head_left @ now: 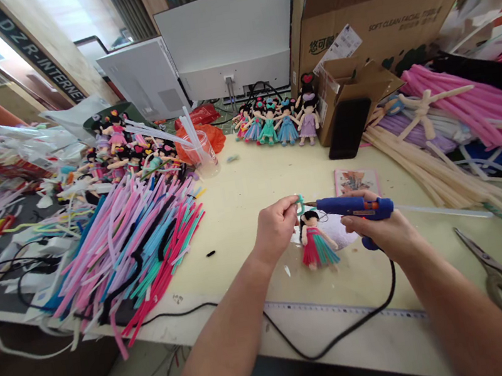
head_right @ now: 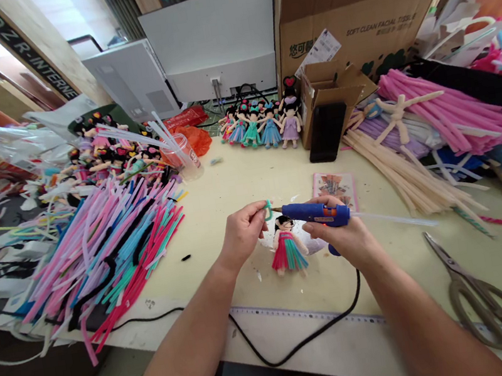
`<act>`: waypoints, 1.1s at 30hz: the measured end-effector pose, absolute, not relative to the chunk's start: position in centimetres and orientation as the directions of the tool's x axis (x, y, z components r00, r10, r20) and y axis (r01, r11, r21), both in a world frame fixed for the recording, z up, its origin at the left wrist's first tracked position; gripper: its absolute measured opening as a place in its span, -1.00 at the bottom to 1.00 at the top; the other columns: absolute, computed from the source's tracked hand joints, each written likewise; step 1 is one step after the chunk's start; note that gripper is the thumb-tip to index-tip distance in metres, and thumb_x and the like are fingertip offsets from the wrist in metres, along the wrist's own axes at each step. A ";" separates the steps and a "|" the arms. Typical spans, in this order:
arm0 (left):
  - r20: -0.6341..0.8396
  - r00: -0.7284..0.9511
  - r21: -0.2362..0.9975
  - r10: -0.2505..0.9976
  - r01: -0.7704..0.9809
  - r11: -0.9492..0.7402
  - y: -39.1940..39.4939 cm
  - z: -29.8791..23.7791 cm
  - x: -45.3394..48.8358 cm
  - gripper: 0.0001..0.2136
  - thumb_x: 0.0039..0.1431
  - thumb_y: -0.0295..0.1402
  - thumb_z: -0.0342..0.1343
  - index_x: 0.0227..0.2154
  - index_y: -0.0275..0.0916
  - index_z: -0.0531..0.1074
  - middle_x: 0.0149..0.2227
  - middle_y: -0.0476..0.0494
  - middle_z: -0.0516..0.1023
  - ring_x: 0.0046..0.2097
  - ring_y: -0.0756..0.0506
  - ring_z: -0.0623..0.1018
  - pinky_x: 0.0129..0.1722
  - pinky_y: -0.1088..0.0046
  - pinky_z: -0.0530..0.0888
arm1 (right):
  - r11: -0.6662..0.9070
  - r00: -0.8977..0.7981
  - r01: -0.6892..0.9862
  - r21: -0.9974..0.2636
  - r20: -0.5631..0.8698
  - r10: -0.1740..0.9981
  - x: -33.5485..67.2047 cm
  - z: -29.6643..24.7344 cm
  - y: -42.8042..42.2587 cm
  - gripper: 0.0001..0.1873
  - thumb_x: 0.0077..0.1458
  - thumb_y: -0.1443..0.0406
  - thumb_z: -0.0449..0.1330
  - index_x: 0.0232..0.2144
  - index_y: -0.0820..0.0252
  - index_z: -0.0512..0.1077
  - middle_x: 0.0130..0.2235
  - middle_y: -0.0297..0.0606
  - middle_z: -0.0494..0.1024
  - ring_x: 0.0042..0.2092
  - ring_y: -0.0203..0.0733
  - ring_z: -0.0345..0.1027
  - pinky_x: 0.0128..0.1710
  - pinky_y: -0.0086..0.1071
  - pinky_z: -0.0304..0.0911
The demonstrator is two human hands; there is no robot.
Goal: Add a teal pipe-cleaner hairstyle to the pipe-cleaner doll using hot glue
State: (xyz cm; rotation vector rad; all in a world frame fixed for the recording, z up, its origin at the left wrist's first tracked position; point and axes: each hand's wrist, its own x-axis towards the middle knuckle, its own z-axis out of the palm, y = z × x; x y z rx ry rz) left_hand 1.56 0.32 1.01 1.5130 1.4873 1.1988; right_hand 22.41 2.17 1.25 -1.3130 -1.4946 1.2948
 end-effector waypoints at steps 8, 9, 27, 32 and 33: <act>0.128 -0.085 0.932 0.988 0.351 -0.091 0.3 1.1 1.5 -0.71 0.17 -0.34 -0.01 -0.13 -0.27 0.51 -0.54 -0.01 0.49 -0.54 0.07 0.43 -0.49 0.58 0.41 | -0.020 -0.184 0.239 -0.971 -0.065 0.981 22.4 1.2 2.1 -0.53 -0.16 0.12 0.34 -0.18 0.09 0.34 -0.49 -0.40 0.46 -0.46 -0.23 0.35 -0.51 -0.39 0.23; 0.129 -0.084 0.932 0.988 0.351 -0.091 0.3 1.1 1.5 -0.71 0.17 -0.34 -0.01 -0.13 -0.27 0.51 -0.53 -0.01 0.50 -0.54 0.06 0.43 -0.50 0.58 0.41 | -0.008 -0.178 0.250 -0.968 -0.054 0.982 22.4 1.2 2.1 -0.53 -0.16 0.11 0.34 -0.18 0.09 0.34 -0.48 -0.39 0.46 -0.45 -0.23 0.35 -0.50 -0.38 0.23; 0.120 -0.147 0.969 0.982 0.233 -0.084 0.7 0.7 1.0 -0.68 0.15 -0.33 0.00 -0.08 -0.30 0.49 -0.57 0.01 0.41 -0.57 0.09 0.37 -0.58 0.63 0.38 | -0.130 0.210 0.314 -0.941 -0.065 0.976 24.9 0.3 4.9 -0.53 -0.17 0.03 0.30 -0.25 0.20 0.40 -0.41 -0.23 0.54 -0.48 -0.19 0.37 -0.63 -0.41 0.11; 0.119 -0.144 0.971 0.982 0.222 -0.086 1.0 0.5 0.8 -0.68 0.15 -0.30 0.01 -0.09 -0.28 0.49 -0.60 0.04 0.38 -0.59 0.09 0.36 -0.57 0.61 0.37 | -0.155 0.320 0.428 -0.891 -0.011 0.947 26.8 -1.3 6.0 -0.51 -0.18 0.01 0.28 -0.29 0.27 0.45 -0.46 -0.22 0.52 -0.47 -0.18 0.36 -0.60 -0.39 0.14; 0.121 -0.145 0.972 0.982 0.220 -0.087 1.0 0.5 0.7 -0.68 0.14 -0.30 0.02 -0.09 -0.28 0.49 -0.61 0.04 0.38 -0.59 0.09 0.36 -0.57 0.61 0.37 | -0.138 0.315 0.439 -0.888 0.008 0.949 27.0 -1.7 6.0 -0.50 -0.18 0.01 0.28 -0.28 0.27 0.45 -0.46 -0.24 0.52 -0.47 -0.19 0.36 -0.59 -0.39 0.14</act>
